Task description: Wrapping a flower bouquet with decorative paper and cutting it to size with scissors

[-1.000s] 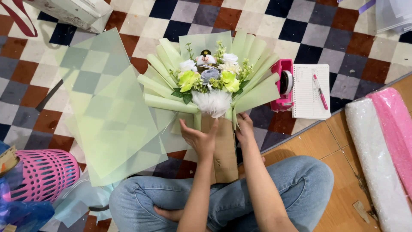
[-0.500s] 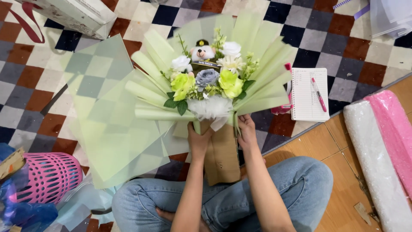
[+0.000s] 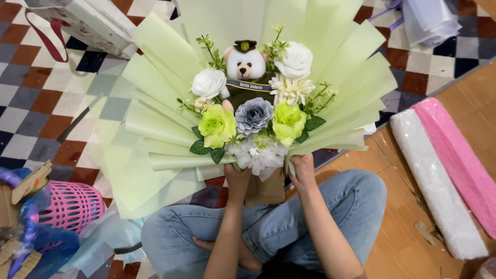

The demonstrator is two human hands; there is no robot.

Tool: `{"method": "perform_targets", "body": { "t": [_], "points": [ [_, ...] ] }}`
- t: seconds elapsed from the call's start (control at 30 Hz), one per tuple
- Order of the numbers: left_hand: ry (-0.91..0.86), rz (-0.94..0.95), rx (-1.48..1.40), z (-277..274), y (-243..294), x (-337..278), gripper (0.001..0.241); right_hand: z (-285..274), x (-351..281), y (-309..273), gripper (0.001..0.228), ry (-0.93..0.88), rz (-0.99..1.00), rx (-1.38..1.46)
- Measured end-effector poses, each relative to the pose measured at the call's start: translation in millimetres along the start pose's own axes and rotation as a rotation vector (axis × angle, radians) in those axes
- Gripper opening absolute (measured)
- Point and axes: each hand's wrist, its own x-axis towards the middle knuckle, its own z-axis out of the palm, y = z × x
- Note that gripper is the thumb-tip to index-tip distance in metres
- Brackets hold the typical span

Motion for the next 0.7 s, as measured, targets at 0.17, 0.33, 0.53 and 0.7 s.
{"method": "perform_targets", "body": {
  "t": [0.17,0.33,0.53,0.7],
  "points": [
    [-0.019,0.02,-0.009,-4,-3,-4,0.083,29,-35,-28,0.05,-0.001,-0.059,0.022],
    [-0.023,0.026,-0.008,-3,-5,-7,0.082,49,-56,-50,0.053,-0.003,-0.09,0.031],
    [-0.023,0.042,-0.011,-4,-1,-3,0.08,12,-34,-23,0.057,-0.011,-0.117,-0.03],
    [-0.018,0.049,-0.013,-1,13,18,0.078,-8,3,-18,0.05,-0.004,-0.132,-0.214]
  ]
}}
